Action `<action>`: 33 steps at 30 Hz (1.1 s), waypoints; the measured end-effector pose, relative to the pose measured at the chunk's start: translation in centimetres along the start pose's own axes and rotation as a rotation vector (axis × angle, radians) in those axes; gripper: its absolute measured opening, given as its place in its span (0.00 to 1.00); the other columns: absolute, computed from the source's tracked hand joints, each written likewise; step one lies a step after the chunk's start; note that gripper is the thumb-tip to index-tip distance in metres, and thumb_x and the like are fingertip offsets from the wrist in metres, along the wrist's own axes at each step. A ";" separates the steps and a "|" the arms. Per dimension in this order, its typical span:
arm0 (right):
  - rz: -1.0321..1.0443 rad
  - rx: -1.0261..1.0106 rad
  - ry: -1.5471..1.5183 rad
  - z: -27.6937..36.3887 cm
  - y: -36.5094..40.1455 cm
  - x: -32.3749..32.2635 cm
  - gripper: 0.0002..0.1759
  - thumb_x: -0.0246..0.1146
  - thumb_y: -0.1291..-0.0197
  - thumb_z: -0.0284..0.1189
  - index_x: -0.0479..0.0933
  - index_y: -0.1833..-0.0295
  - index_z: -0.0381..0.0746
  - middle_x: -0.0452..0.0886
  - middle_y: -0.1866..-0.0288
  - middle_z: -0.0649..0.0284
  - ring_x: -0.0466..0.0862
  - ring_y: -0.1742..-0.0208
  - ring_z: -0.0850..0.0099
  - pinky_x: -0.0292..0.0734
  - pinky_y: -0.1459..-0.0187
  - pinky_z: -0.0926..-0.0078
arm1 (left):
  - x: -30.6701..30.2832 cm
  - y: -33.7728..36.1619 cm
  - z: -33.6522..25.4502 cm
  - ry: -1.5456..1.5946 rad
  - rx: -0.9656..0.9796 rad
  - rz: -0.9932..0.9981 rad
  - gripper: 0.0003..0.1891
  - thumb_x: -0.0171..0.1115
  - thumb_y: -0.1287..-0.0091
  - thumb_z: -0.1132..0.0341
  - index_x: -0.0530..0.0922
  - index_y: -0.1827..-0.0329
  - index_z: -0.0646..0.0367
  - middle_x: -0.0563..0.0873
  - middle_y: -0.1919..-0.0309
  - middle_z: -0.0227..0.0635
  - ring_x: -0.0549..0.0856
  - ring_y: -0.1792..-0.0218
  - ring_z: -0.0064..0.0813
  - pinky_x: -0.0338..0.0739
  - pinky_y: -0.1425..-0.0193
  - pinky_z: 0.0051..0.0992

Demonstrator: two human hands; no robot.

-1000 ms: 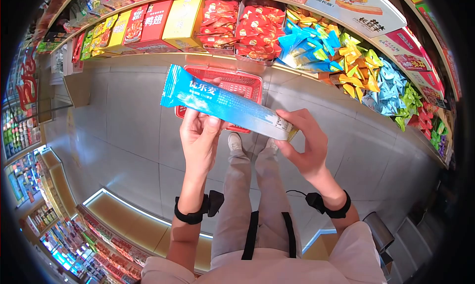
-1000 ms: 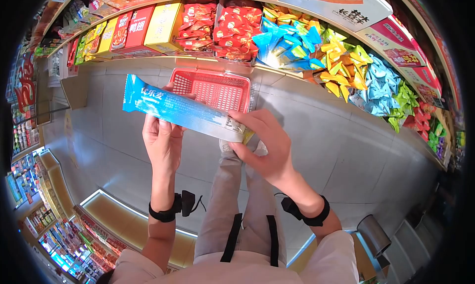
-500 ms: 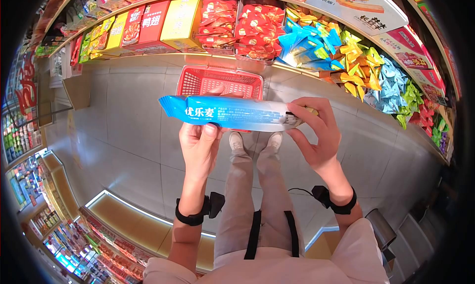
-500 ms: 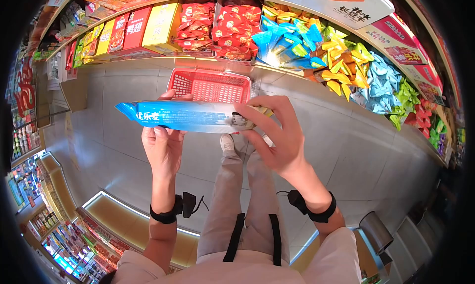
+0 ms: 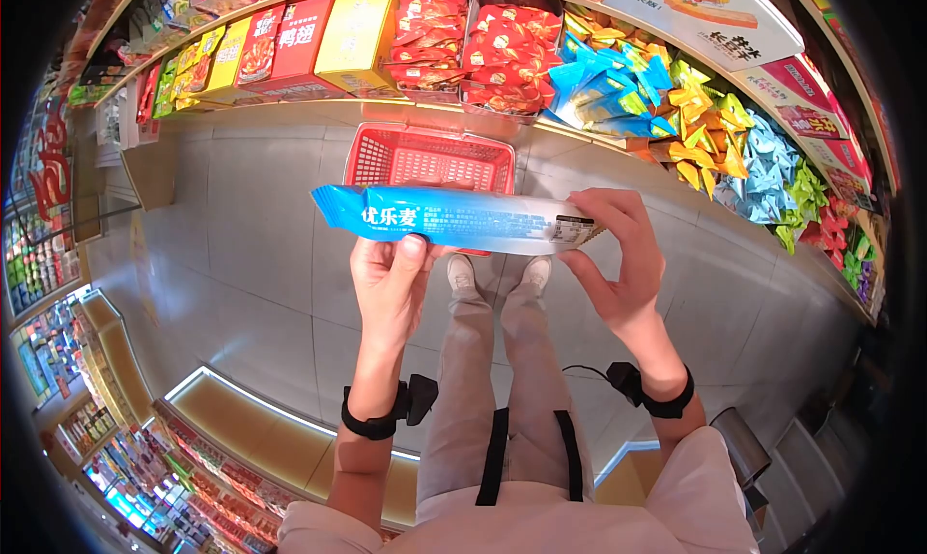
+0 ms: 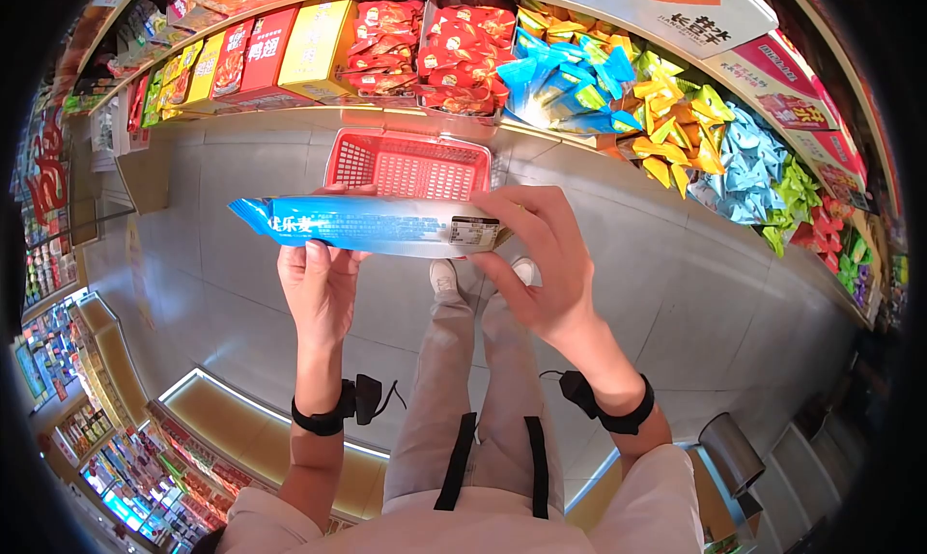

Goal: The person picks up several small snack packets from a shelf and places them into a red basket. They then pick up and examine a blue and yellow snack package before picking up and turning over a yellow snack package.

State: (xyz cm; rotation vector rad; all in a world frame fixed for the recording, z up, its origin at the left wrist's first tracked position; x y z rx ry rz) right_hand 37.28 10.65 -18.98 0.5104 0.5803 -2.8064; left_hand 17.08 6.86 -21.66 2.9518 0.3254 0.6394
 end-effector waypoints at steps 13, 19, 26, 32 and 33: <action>-0.039 0.315 -0.260 -2.6 3.7 2.5 0.20 0.64 0.49 0.20 0.74 0.48 0.38 0.77 0.53 0.60 0.78 0.55 0.69 0.74 0.56 0.74 | 0.7 -0.4 3.7 0.100 -0.316 -0.093 0.23 0.51 0.32 0.57 0.65 0.43 0.67 0.77 0.52 0.41 0.79 0.50 0.30 0.79 0.49 0.30; 0.084 0.175 -0.008 -3.8 6.1 3.1 0.19 0.65 0.55 0.19 0.74 0.54 0.40 0.71 0.51 0.59 0.73 0.52 0.59 0.71 0.54 0.67 | 0.8 -0.2 6.1 -0.022 -0.442 -0.150 0.19 0.54 0.33 0.59 0.68 0.48 0.64 0.79 0.55 0.39 0.80 0.52 0.27 0.79 0.52 0.25; 0.106 0.434 -0.336 -5.6 7.0 1.6 0.12 0.62 0.47 0.23 0.74 0.55 0.36 0.77 0.60 0.61 0.78 0.58 0.70 0.72 0.56 0.76 | 2.4 -1.6 8.2 0.104 -0.479 -0.087 0.13 0.52 0.32 0.64 0.70 0.52 0.65 0.80 0.56 0.43 0.81 0.53 0.32 0.76 0.47 0.29; -0.018 0.754 -0.561 -8.6 7.0 -1.4 0.11 0.55 0.38 0.29 0.74 0.55 0.32 0.80 0.63 0.62 0.78 0.60 0.77 0.71 0.56 0.80 | 4.8 -2.4 9.8 0.026 -0.514 -0.005 0.12 0.54 0.33 0.65 0.71 0.52 0.63 0.81 0.59 0.38 0.81 0.55 0.27 0.77 0.50 0.25; -0.026 0.755 -0.571 -8.9 6.7 -1.8 0.11 0.56 0.38 0.28 0.74 0.54 0.32 0.79 0.63 0.63 0.77 0.60 0.78 0.71 0.56 0.81 | 5.3 -2.3 10.0 -0.009 -0.518 0.007 0.12 0.54 0.33 0.65 0.71 0.52 0.62 0.81 0.59 0.36 0.81 0.56 0.26 0.76 0.51 0.24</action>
Point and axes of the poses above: each hand's wrist, its own y-axis away from the middle knuckle, its own x-axis out of the palm, z = x × y, the point moved 4 cm from there along -y, towards the middle knuckle
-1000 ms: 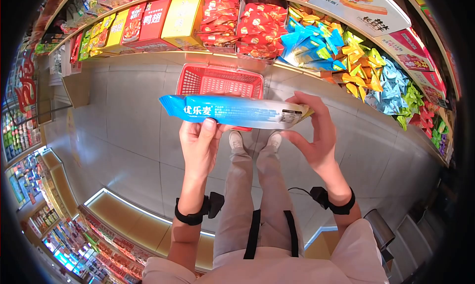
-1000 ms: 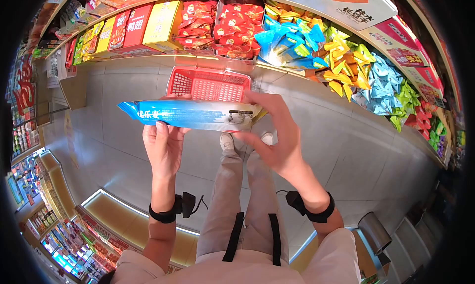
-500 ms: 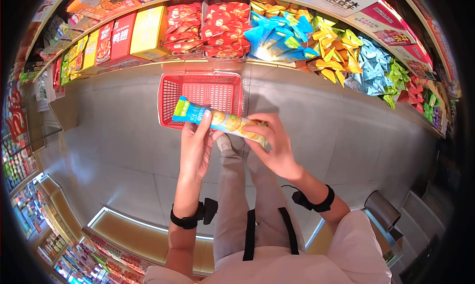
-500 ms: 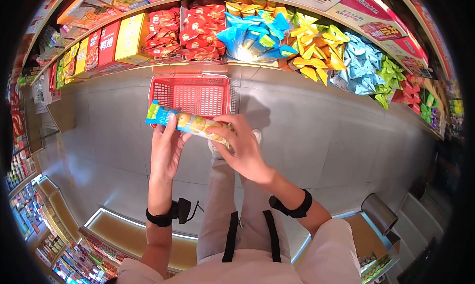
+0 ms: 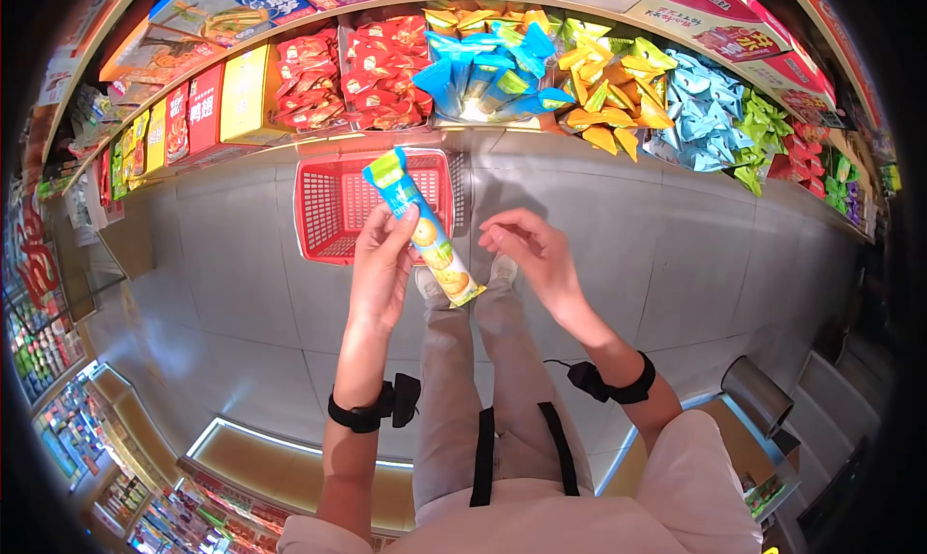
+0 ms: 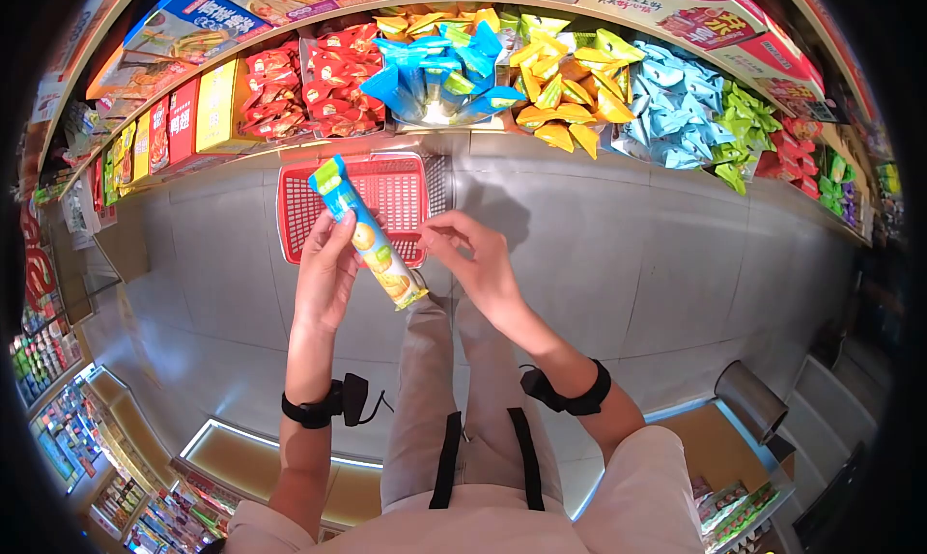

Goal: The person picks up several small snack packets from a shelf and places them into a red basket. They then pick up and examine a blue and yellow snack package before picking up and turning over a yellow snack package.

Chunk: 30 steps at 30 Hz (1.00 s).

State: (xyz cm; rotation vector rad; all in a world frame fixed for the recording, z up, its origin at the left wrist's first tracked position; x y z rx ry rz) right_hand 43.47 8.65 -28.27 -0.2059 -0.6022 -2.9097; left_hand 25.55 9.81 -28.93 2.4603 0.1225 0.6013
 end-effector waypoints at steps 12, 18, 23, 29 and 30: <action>-0.158 -0.119 0.172 -0.3 -2.0 -5.1 0.17 0.69 0.52 0.31 0.74 0.59 0.35 0.75 0.75 0.70 0.69 0.75 0.85 0.66 0.73 0.85 | 8.2 -1.5 3.4 -0.603 0.190 0.256 0.14 0.64 0.43 0.75 0.73 0.54 0.64 0.81 0.59 0.34 0.80 0.56 0.21 0.76 0.51 0.22; -0.328 -0.153 0.319 -0.1 -2.8 -8.8 0.16 0.71 0.54 0.28 0.74 0.63 0.34 0.71 0.82 0.72 0.67 0.78 0.86 0.64 0.75 0.86 | 8.7 -5.8 -2.9 -1.247 0.719 -0.151 0.16 0.66 0.46 0.70 0.74 0.56 0.64 0.78 0.62 0.40 0.80 0.70 0.30 0.75 0.66 0.27; -0.440 -0.213 0.277 0.6 -2.1 -9.3 0.17 0.70 0.55 0.24 0.74 0.59 0.33 0.71 0.79 0.71 0.68 0.78 0.86 0.66 0.75 0.86 | 8.9 -11.7 -6.0 -1.393 0.863 -0.337 0.15 0.63 0.45 0.73 0.74 0.55 0.66 0.77 0.61 0.44 0.80 0.71 0.32 0.74 0.66 0.30; -0.433 -0.171 0.176 0.0 -1.1 -9.0 0.18 0.70 0.54 0.22 0.74 0.57 0.33 0.71 0.75 0.72 0.68 0.76 0.87 0.67 0.74 0.88 | 8.0 -14.0 -3.9 -1.359 0.839 -0.231 0.13 0.63 0.46 0.74 0.73 0.58 0.67 0.77 0.65 0.43 0.79 0.76 0.34 0.75 0.68 0.32; -0.433 -0.173 0.168 -0.1 -1.0 -9.0 0.17 0.70 0.54 0.22 0.74 0.57 0.33 0.71 0.75 0.73 0.68 0.75 0.88 0.67 0.74 0.89 | 8.4 -13.6 -3.8 -1.340 0.834 -0.208 0.12 0.63 0.46 0.73 0.73 0.60 0.67 0.77 0.67 0.43 0.79 0.76 0.34 0.74 0.68 0.32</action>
Point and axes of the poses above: each hand's wrist, its own y-axis away from the middle knuckle, its own x-axis out of the palm, z = x × y, the point moved 4 cm from there along -y, towards the middle knuckle
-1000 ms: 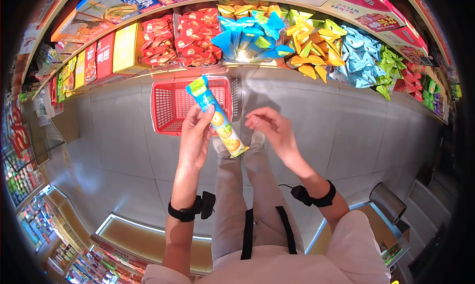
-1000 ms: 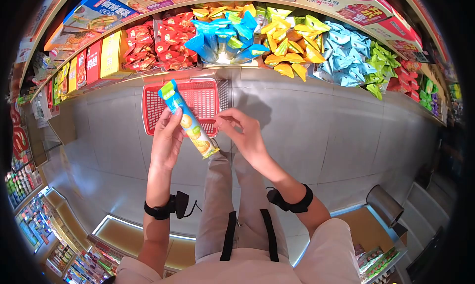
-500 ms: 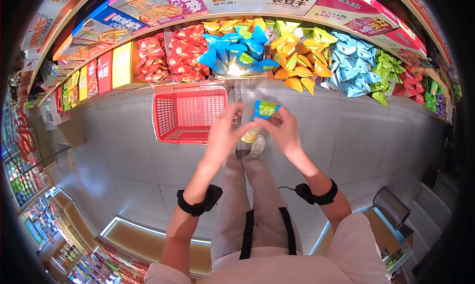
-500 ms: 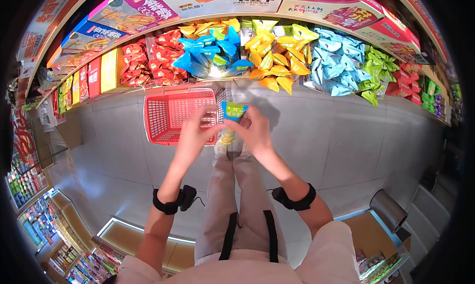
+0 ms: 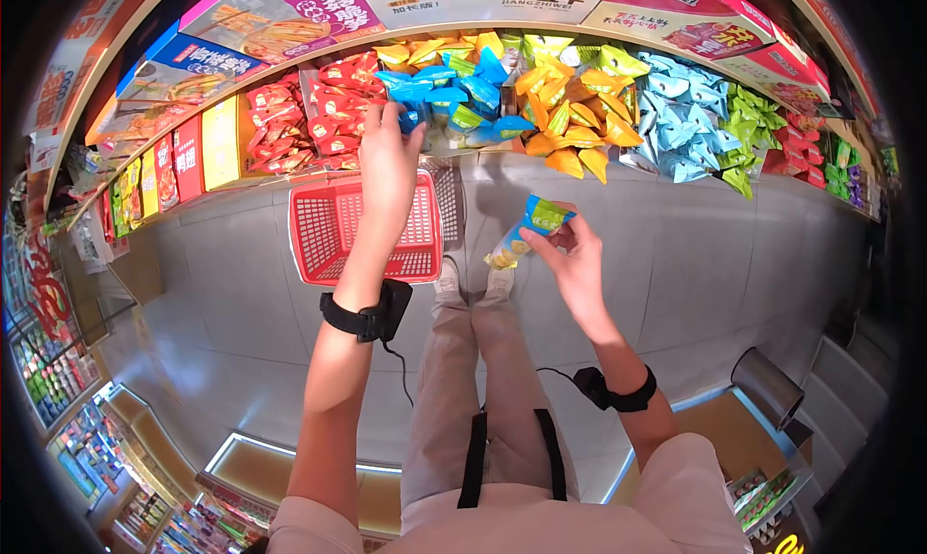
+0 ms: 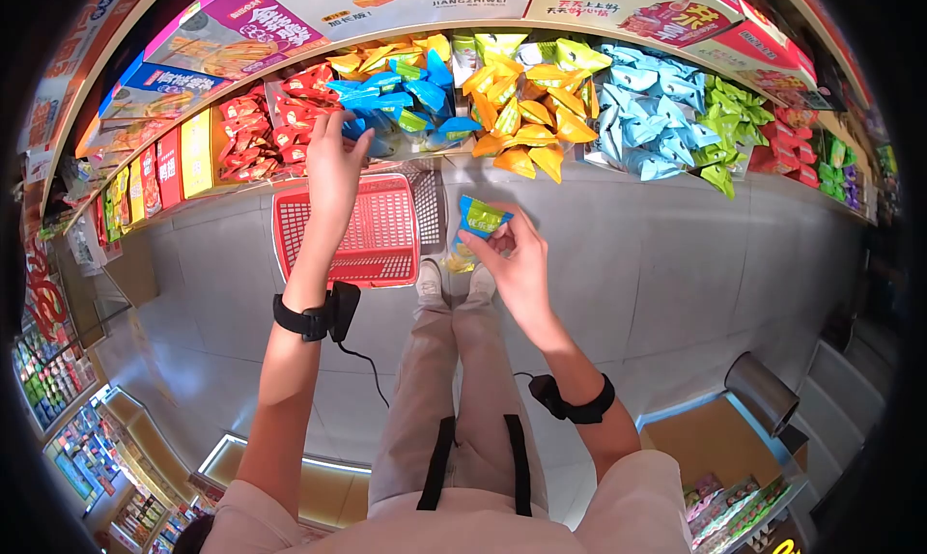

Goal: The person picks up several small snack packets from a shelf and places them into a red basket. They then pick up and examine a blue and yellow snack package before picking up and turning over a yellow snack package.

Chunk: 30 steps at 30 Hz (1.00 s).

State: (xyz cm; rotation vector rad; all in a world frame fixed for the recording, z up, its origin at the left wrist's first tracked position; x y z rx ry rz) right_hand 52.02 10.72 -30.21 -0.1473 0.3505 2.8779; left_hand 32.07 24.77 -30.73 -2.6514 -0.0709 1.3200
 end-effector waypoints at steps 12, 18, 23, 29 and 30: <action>-0.024 -0.026 0.032 0.1 -0.4 0.2 0.17 0.70 0.54 0.23 0.74 0.57 0.34 0.72 0.75 0.73 0.68 0.76 0.87 0.66 0.74 0.89 | -1.6 1.2 -0.1 -0.012 0.172 0.020 0.14 0.61 0.45 0.76 0.72 0.56 0.61 0.74 0.66 0.39 0.77 0.64 0.36 0.72 0.60 0.33; -0.011 -0.017 0.031 0.3 -0.8 0.3 0.17 0.70 0.53 0.24 0.74 0.56 0.34 0.74 0.75 0.72 0.69 0.76 0.87 0.66 0.73 0.88 | -1.4 1.7 -0.5 0.105 0.034 -0.070 0.20 0.61 0.45 0.78 0.67 0.49 0.63 0.70 0.53 0.41 0.77 0.64 0.32 0.75 0.60 0.29; 0.007 -0.041 0.027 0.4 -1.7 1.5 0.18 0.69 0.53 0.24 0.73 0.55 0.34 0.77 0.72 0.68 0.73 0.74 0.84 0.70 0.71 0.86 | 0.4 1.9 -0.9 0.051 0.115 -0.057 0.18 0.62 0.45 0.78 0.69 0.52 0.63 0.71 0.52 0.39 0.76 0.63 0.32 0.76 0.61 0.28; -0.005 -0.378 -0.005 4.4 -5.4 5.5 0.18 0.67 0.52 0.24 0.73 0.54 0.34 0.78 0.62 0.61 0.80 0.70 0.71 0.75 0.67 0.78 | 1.0 1.6 -2.3 0.105 0.156 -0.107 0.19 0.60 0.48 0.81 0.70 0.52 0.63 0.73 0.52 0.41 0.77 0.60 0.35 0.77 0.60 0.29; -0.009 -0.416 0.000 4.6 -6.1 5.9 0.18 0.67 0.52 0.23 0.73 0.54 0.34 0.78 0.60 0.60 0.81 0.69 0.69 0.76 0.67 0.77 | 0.9 1.4 -2.2 0.117 0.153 -0.108 0.19 0.60 0.48 0.82 0.70 0.52 0.63 0.73 0.53 0.41 0.77 0.60 0.35 0.77 0.60 0.29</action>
Point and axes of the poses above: each hand's wrist, its own y-axis away from the middle knuckle, its own x-axis out of the palm, z = x × y, the point moved 4 cm from there along -y, towards the middle knuckle
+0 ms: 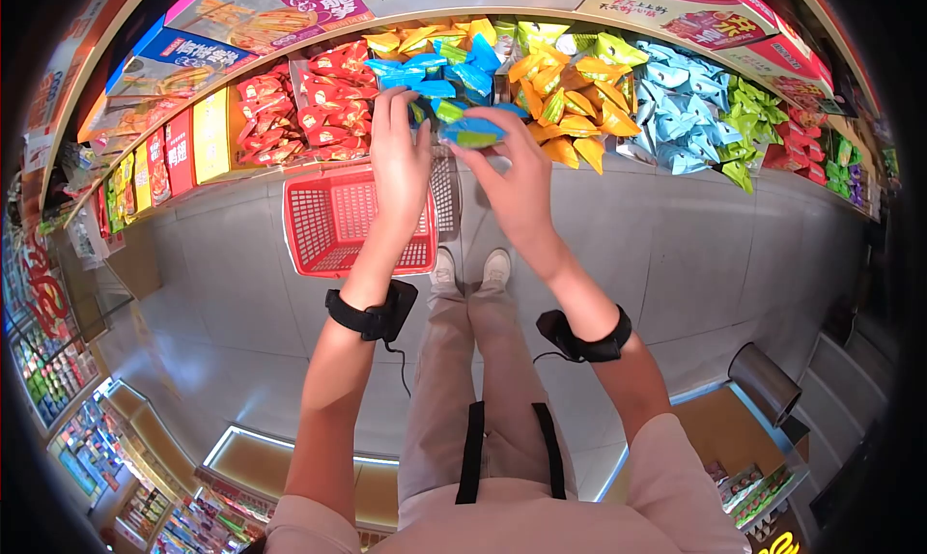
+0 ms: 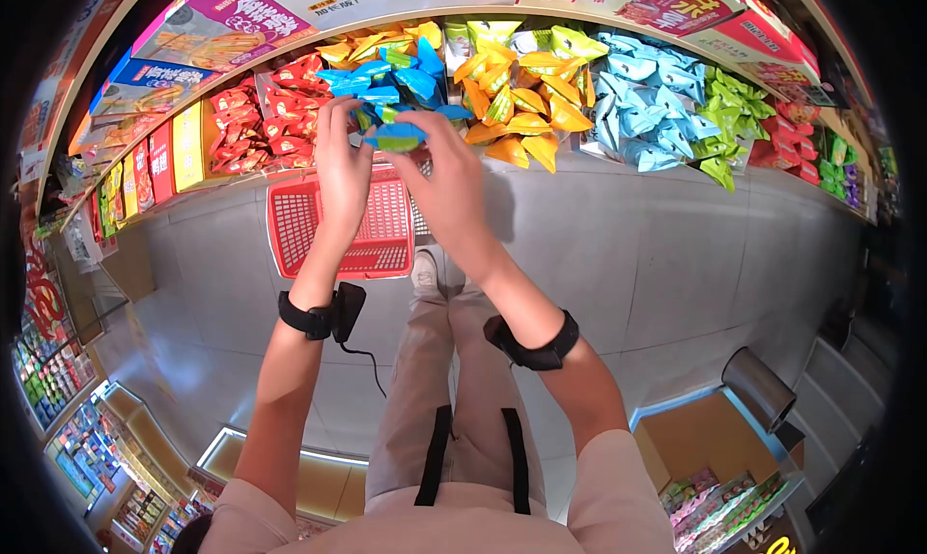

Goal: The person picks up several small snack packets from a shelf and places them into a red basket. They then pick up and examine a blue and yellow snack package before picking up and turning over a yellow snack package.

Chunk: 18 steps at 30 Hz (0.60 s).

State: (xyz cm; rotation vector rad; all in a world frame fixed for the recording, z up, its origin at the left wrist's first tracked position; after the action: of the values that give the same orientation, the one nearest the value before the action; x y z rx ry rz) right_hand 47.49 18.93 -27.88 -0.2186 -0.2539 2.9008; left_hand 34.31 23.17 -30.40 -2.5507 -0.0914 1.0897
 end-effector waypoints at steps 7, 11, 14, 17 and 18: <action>-0.033 0.108 0.072 -3.2 -0.5 1.6 0.18 0.67 0.52 0.24 0.74 0.53 0.34 0.79 0.60 0.59 0.82 0.67 0.73 0.77 0.65 0.79 | -0.9 -0.8 0.7 0.062 -0.049 0.023 0.18 0.57 0.48 0.85 0.70 0.53 0.64 0.74 0.55 0.41 0.78 0.62 0.34 0.78 0.57 0.27; -0.088 0.158 0.070 -3.4 -0.8 1.4 0.18 0.67 0.53 0.22 0.73 0.54 0.34 0.78 0.63 0.58 0.81 0.70 0.71 0.76 0.68 0.77 | -1.4 -1.5 1.6 0.072 -0.103 0.039 0.17 0.56 0.47 0.86 0.72 0.55 0.64 0.75 0.59 0.39 0.79 0.63 0.31 0.80 0.58 0.26; -0.103 0.188 0.054 -3.6 -0.9 1.2 0.18 0.67 0.53 0.22 0.73 0.54 0.34 0.77 0.63 0.58 0.81 0.71 0.71 0.76 0.68 0.77 | -2.3 -2.0 1.4 0.090 -0.129 0.011 0.16 0.56 0.47 0.86 0.73 0.56 0.63 0.76 0.63 0.38 0.80 0.63 0.29 0.80 0.59 0.26; -0.078 0.149 0.030 -3.7 -0.7 1.2 0.18 0.67 0.53 0.21 0.73 0.54 0.34 0.77 0.62 0.58 0.80 0.71 0.71 0.76 0.68 0.78 | -3.9 -2.0 0.2 0.069 -0.092 -0.028 0.17 0.56 0.47 0.86 0.73 0.55 0.63 0.77 0.62 0.37 0.80 0.63 0.28 0.80 0.60 0.25; -0.067 0.129 0.020 -3.8 -0.7 1.3 0.18 0.67 0.53 0.21 0.73 0.54 0.35 0.77 0.62 0.58 0.80 0.70 0.71 0.76 0.68 0.78 | -4.5 -2.0 -0.4 0.075 -0.098 -0.040 0.17 0.57 0.47 0.85 0.73 0.54 0.62 0.77 0.61 0.37 0.81 0.62 0.28 0.80 0.60 0.25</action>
State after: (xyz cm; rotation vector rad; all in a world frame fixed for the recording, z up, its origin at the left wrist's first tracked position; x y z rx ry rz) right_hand 47.00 20.44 -31.62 -0.2132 -0.0690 2.8341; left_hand 31.61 24.04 -26.40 -2.6611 -0.1798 0.9969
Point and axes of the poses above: each hand's wrist, its own y-axis away from the middle knuckle, its own x-axis out of the palm, z = x × y, the point moved 4 cm from there along -y, towards the middle knuckle
